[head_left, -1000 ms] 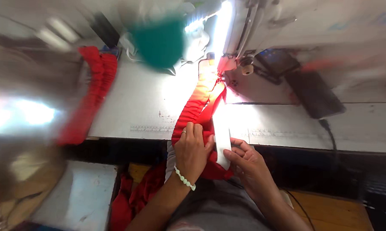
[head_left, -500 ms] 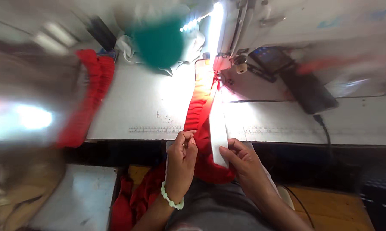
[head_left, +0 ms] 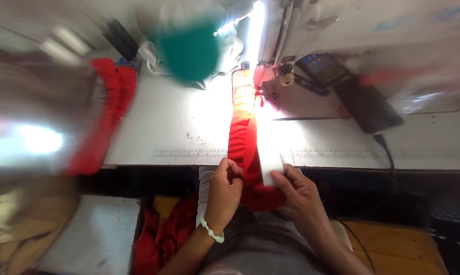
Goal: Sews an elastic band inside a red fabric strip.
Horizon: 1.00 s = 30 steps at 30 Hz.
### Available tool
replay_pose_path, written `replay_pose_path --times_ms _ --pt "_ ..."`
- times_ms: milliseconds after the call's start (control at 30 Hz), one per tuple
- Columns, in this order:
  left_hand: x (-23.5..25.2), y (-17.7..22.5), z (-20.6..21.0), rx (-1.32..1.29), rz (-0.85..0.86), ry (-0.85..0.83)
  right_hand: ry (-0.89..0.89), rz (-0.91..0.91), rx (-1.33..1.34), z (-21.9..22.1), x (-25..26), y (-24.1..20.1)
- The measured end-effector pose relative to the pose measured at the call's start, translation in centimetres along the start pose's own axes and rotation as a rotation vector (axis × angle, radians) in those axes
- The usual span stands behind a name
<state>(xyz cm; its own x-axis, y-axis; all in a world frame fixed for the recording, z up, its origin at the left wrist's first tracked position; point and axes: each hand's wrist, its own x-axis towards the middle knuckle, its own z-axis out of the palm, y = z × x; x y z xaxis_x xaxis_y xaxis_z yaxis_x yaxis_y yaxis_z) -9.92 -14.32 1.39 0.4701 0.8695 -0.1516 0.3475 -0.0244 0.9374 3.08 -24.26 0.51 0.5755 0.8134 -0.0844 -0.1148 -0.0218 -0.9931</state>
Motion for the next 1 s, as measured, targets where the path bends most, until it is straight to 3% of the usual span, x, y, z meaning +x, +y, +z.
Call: replay_pose_path --times_ms 133,367,600,767,867,1000 --pt "0.2 0.0 0.7 -0.139 0.060 -0.009 -0.084 -0.064 0.008 0.6 -0.2 0.3" --pt "1.8 0.8 -0.1 0.127 0.051 -0.011 -0.356 -0.056 -0.117 1.3 -2.2 1.8" --pt "0.8 1.0 -1.0 0.148 -0.113 -0.068 -0.148 -0.270 -0.077 -0.2 0.1 1.5" --pt "0.5 1.1 -0.6 0.125 -0.027 -0.063 -0.361 -0.200 0.086 -0.9 2.5 -0.1" --pt "0.5 0.7 -0.6 0.180 0.117 -0.016 -0.408 -0.184 -0.170 -0.5 2.7 0.0" --pt "0.8 -0.3 -1.1 0.328 0.322 0.107 -0.211 -0.242 -0.600 -0.9 0.8 -0.2"
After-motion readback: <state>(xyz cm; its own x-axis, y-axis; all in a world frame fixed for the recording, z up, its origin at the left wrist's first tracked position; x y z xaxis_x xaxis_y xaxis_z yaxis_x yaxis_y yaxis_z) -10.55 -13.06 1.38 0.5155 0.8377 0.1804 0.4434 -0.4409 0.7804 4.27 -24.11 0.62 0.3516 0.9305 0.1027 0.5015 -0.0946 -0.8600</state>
